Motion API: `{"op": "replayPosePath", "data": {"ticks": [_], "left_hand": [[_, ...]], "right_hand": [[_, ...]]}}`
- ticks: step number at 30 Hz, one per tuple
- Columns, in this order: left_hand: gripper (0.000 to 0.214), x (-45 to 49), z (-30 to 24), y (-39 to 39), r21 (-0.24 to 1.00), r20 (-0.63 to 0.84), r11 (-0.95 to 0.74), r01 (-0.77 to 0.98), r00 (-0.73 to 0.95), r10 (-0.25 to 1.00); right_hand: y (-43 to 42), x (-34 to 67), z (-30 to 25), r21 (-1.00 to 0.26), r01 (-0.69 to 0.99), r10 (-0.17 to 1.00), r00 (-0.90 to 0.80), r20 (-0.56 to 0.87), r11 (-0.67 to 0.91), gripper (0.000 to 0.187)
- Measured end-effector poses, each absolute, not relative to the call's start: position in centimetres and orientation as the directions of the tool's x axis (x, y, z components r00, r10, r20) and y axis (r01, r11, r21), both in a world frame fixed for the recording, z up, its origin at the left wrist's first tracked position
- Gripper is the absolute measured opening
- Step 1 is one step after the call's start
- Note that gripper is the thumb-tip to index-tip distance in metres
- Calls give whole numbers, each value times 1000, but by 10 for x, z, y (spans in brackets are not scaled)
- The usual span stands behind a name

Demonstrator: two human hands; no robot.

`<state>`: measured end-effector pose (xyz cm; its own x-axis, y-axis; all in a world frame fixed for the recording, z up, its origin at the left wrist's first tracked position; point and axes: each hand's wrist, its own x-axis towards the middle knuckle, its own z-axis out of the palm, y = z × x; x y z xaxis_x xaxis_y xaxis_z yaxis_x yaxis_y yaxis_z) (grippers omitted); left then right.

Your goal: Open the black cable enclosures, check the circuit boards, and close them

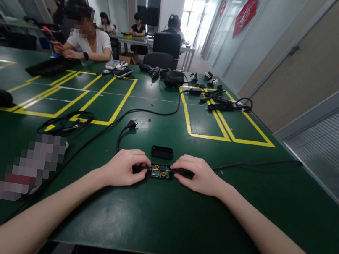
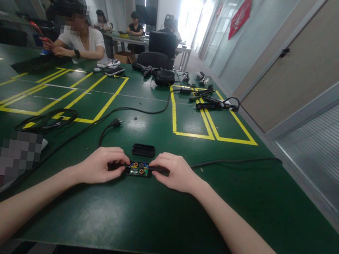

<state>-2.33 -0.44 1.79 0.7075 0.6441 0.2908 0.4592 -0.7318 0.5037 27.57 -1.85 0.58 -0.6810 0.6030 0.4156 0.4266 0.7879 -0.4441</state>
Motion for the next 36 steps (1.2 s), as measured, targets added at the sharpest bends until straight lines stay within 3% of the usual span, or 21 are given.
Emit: {"op": "replayPosePath", "data": {"ticks": [16, 36], "left_hand": [[7, -24, 15, -4, 529, 298, -728, 436, 707, 641], [12, -24, 15, -5, 493, 279, -755, 433, 743, 609]], "right_hand": [[-18, 276, 5, -440, 401, 584, -676, 450, 803, 12], [-20, 276, 5, -457, 430, 607, -701, 375, 779, 4]]}}
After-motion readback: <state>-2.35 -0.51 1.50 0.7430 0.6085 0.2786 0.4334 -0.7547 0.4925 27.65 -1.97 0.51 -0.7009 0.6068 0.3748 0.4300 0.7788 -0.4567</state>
